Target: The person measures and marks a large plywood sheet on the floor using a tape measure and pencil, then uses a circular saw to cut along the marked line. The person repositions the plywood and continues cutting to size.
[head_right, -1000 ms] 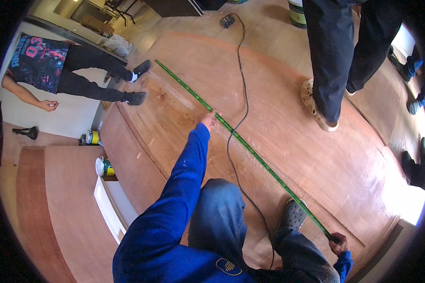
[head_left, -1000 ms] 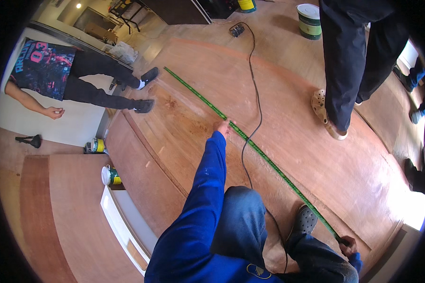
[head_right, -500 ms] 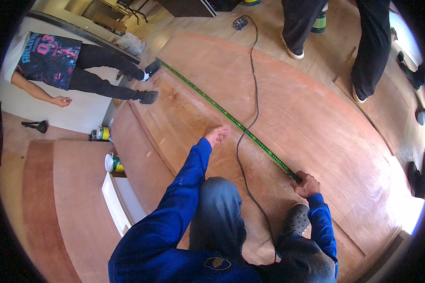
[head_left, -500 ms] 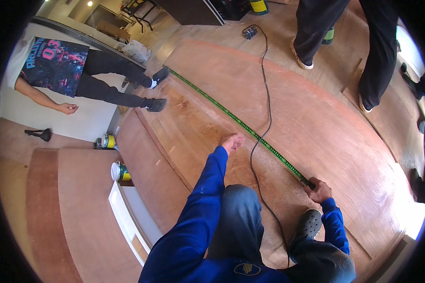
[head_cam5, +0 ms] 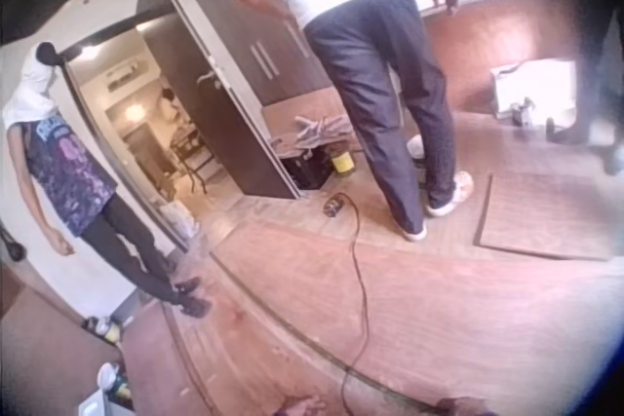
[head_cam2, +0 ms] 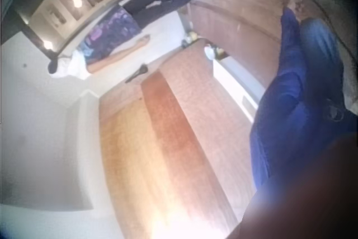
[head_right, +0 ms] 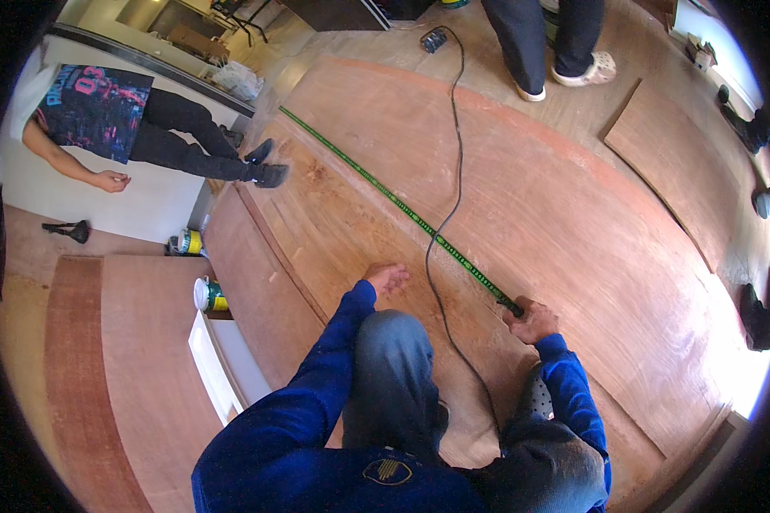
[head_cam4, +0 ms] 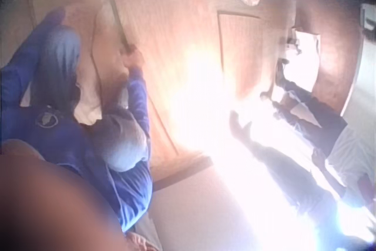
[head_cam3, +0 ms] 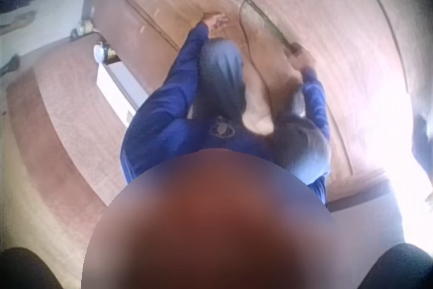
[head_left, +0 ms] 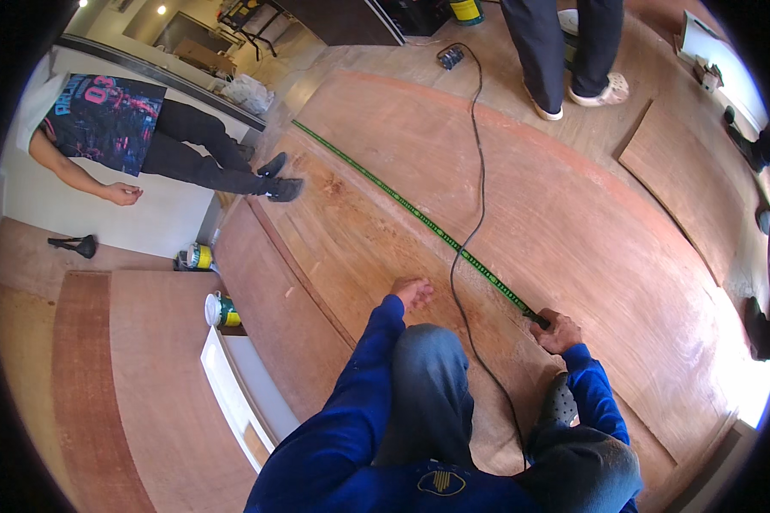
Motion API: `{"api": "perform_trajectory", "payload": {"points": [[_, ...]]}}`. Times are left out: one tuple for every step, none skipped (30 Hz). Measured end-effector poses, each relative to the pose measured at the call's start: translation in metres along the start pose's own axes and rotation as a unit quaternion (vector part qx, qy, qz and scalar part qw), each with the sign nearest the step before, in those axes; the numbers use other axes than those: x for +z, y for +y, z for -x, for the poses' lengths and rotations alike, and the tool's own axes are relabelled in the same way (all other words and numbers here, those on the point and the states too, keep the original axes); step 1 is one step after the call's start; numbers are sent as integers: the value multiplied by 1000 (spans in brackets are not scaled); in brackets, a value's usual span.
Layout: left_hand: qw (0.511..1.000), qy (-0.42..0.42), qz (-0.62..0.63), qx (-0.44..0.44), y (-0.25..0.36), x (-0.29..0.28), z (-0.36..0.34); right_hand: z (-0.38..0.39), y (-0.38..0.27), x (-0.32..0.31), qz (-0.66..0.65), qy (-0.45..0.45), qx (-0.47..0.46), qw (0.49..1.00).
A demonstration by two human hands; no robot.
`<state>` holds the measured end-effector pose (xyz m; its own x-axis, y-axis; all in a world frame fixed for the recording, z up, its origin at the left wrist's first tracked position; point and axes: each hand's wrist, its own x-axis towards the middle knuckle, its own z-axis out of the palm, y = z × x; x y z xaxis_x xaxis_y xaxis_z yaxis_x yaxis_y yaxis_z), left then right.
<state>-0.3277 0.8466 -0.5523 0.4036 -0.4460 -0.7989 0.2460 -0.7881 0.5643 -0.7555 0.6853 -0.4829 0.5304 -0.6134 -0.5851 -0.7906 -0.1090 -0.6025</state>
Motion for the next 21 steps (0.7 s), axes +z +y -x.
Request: {"api": "perform_trajectory", "payload": {"points": [[1000, 2, 5, -5, 1, 1, 0, 0, -1, 0, 3, -1, 8, 1000], [1000, 11, 2, -1, 1, 3, 0, 0, -2, 1, 4, -7, 11, 1000], [1000, 28, -4, 2, 2, 3, -2, -1, -2, 1, 5, -9, 14, 1000], [1000, 19, 10, 4, 1, 4, -4, -1, -2, 2, -3, -3, 10, 1000], [1000, 19, 22, 6, 0, 3, -7, -1, -1, 3, -9, 7, 6, 1000], [1000, 18, 23, 8, -1, 2, -9, -1, 1, 4, -10, 17, 12, 1000], [1000, 8, 15, 21, -3, -2, -11, 1, 6, 6, -9, 45, -13, 999], [1000, -8, -5, 28, -3, -7, -12, 4, 13, 8, -3, 70, -21, 997], [998, -25, -35, 46, -3, -10, -11, 13, 23, 12, 2, 88, -8, 996], [987, -2, -159, 7, 4, -16, -12, 18, 38, 12, -2, 77, -19, 997], [998, -38, -17, 56, 2, -18, -5, 27, 59, 11, 20, 66, 1, 998], [984, -58, -165, 44, 22, -23, -8, 37, 84, 10, 46, 74, 13, 996], [989, -8, -112, 97, 27, -17, -1, 52, 114, 7, 43, 104, -16, 993], [985, 6, -154, 73, 53, -9, -2, 68, 146, 6, 33, 112, -4, 993], [962, 27, -229, 146, 73, 4, 2, 86, 178, 1, 45, 112, 4, 993], [959, 16, -247, 139, 99, 23, 2, 108, 209, -7, 23, 101, 36, 994], [937, -37, -303, 172, 116, 49, 5, 134, 237, -15, 58, 105, 39, 992], [907, -67, -364, 199, 135, 74, 8, 151, 261, -24, 19, 90, 45, 995], [891, -132, -372, 222, 147, 95, 9, 166, 274, -31, 10, 82, 64, 995], [872, -192, -377, 246, 156, 127, 14, 194, 288, -40, 58, 77, 151, 984], [849, -251, -377, 271, 162, 162, 18, 219, 300, -50, 82, 83, 155, 981]]}}
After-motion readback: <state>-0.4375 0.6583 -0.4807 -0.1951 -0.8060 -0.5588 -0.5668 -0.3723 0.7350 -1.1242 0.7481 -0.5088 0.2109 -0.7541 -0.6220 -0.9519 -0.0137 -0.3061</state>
